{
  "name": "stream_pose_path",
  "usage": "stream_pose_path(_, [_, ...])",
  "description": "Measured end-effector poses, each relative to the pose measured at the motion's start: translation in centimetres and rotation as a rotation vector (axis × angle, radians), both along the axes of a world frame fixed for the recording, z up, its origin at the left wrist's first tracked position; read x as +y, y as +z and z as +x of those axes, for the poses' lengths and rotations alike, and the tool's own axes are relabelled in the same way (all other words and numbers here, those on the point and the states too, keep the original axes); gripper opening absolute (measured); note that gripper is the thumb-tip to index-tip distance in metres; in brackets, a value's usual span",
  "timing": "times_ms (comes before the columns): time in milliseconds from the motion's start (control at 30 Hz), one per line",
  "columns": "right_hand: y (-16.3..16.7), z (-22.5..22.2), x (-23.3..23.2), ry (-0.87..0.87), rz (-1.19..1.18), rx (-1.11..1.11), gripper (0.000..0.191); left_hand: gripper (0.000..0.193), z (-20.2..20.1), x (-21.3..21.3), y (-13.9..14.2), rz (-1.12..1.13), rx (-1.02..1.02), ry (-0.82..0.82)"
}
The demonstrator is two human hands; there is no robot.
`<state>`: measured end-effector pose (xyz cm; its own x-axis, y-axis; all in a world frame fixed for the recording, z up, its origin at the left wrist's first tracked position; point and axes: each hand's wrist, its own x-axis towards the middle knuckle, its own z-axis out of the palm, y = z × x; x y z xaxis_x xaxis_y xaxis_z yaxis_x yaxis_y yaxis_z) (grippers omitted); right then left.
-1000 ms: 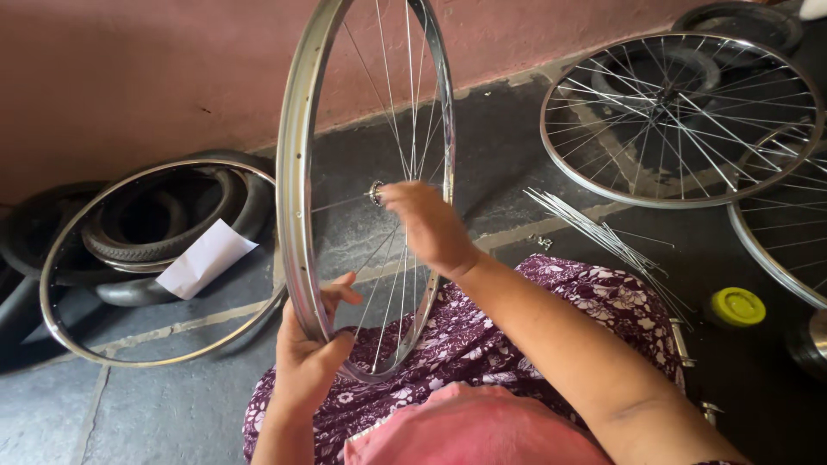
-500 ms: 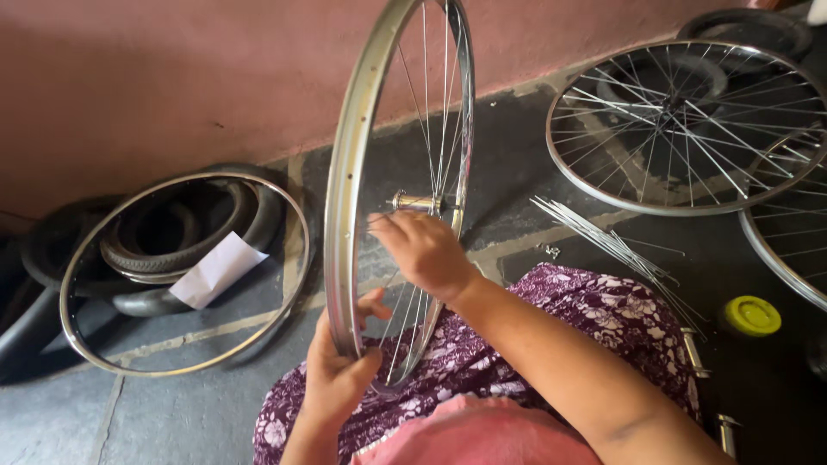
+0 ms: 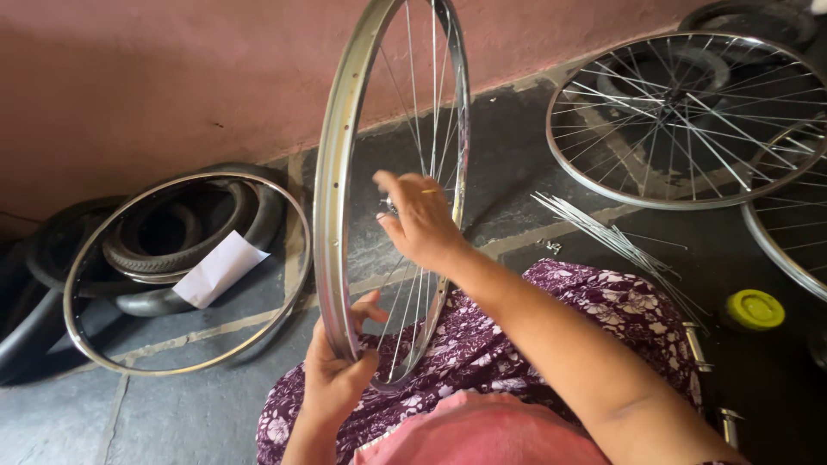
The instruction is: The person is assembling a bicycle wheel by inserting spokes into the rim and hub. They are sitting on the floor, holding the wheel and using their hands to thread the spokes through the rim holes and into the hub.
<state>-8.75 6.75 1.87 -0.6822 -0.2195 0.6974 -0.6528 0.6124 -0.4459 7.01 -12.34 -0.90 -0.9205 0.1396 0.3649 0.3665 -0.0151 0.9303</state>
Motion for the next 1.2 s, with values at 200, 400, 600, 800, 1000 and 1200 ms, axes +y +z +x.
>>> stream_pose_path(200, [-0.2, -2.3, 3.1, 0.589, -0.042, -0.262, 0.051, 0.071, 0.1, 0.4, 0.3, 0.053, -0.012, -0.058])
stream_pose_path(400, [-1.7, -3.0, 2.2, 0.518, -0.139, -0.323, 0.034, 0.083, -0.1, 0.6, 0.1, 0.061, 0.007, -0.057])
stream_pose_path(600, [-3.0, -3.8, 2.9, 0.787, -0.667, -0.738, 0.015, 0.067, -0.1, 0.6, -2.2, 0.009, 0.174, 0.009])
stream_pose_path(800, [-4.6, -3.6, 2.5, 0.933, -1.001, -0.737, 0.009, 0.054, 0.8, 2.2, -5.9, 0.001, 0.365, 0.065])
stream_pose_path(1000, [-6.1, -3.2, 2.3, 0.921, -1.025, -0.702, 0.007, 0.073, 0.3, 3.1, 0.3, -0.075, 0.168, 0.085])
stream_pose_path(1200, [-5.0, -1.5, 0.8, 0.873, -0.982, -0.773, 0.013, 0.066, -4.4, 3.4, 11.2, -0.350, -0.167, 0.220])
